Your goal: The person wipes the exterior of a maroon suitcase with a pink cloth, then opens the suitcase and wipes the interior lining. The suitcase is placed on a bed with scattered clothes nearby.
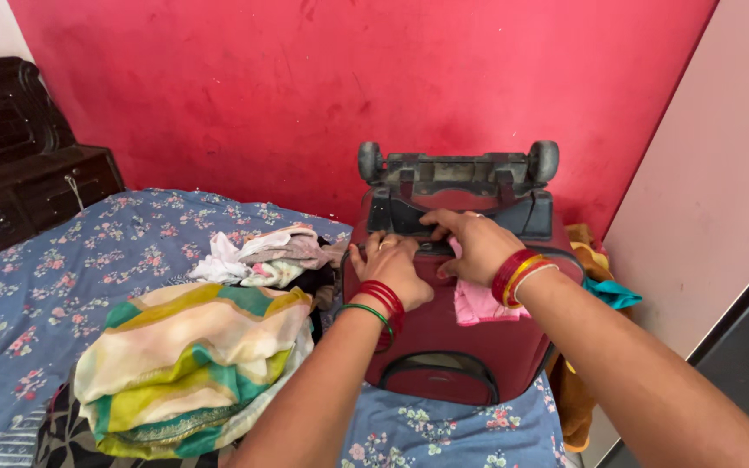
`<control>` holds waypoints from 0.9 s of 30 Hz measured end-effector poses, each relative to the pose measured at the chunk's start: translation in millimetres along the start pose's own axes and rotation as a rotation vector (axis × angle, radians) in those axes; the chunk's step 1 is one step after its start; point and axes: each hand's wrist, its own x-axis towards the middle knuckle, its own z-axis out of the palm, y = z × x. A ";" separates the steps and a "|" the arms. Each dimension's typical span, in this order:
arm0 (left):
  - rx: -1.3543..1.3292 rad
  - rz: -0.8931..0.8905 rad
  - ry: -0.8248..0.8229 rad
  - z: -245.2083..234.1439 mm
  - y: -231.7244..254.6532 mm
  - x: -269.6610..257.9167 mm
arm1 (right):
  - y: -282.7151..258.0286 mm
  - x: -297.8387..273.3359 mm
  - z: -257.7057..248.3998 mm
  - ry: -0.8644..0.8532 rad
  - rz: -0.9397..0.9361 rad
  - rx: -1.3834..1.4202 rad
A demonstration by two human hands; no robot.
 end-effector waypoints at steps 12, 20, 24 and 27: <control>0.040 -0.074 -0.193 -9.9 7.2 -5.4 | 4.2 -7.4 13.3 -0.024 -0.110 0.003; -0.728 0.139 -0.258 24.6 4.4 35.8 | 54.8 -13.7 19.7 0.122 -0.102 0.204; -0.438 0.071 -0.196 37.1 26.7 38.3 | 68.2 -8.1 -0.4 0.062 0.059 -0.028; -0.373 0.007 -0.169 29.1 44.4 30.2 | 62.1 -8.6 -12.2 0.052 -0.039 -0.312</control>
